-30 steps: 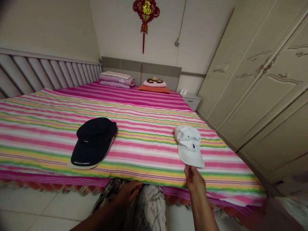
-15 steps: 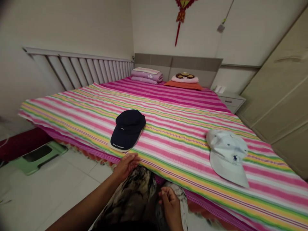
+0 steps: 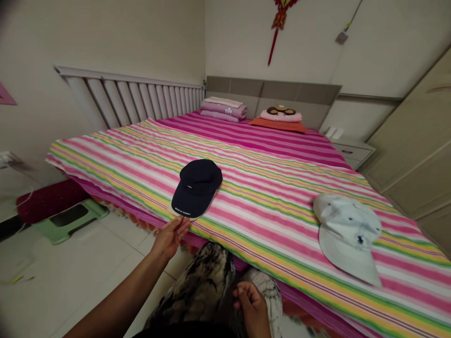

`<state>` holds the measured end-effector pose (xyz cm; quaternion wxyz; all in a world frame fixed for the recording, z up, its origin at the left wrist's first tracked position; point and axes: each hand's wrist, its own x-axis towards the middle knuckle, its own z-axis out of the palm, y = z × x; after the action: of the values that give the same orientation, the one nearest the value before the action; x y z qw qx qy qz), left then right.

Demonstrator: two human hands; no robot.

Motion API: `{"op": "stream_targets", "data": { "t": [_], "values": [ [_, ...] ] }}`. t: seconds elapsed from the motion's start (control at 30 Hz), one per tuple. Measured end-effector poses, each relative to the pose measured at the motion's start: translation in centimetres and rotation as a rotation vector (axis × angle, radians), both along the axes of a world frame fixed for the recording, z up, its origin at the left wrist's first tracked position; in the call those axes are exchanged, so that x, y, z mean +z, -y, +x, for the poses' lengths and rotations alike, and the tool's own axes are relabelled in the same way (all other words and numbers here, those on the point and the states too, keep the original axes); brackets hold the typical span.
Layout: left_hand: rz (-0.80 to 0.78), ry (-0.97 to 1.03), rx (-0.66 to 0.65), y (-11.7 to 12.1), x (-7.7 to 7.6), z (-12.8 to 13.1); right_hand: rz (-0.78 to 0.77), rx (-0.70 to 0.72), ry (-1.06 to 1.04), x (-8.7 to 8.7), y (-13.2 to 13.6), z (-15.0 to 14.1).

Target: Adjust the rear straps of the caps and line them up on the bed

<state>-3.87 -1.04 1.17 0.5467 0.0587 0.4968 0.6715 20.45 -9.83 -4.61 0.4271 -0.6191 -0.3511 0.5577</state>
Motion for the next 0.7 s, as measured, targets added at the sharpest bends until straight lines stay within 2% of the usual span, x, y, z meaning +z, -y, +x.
{"op": "stream_targets", "data": {
  "t": [0.27,0.53,0.7],
  "values": [
    [-0.051,0.075,-0.017,-0.1,1.3,0.0,-0.019,-0.008,-0.041,0.2,0.2,0.0],
    [-0.126,0.108,-0.057,-1.0,3.5,0.0,-0.037,-0.013,-0.075,0.2,0.3,0.0],
    [-0.182,0.083,-0.042,-1.9,3.7,0.0,-0.033,-0.011,-0.086,-0.3,0.4,0.3]
  ]
}}
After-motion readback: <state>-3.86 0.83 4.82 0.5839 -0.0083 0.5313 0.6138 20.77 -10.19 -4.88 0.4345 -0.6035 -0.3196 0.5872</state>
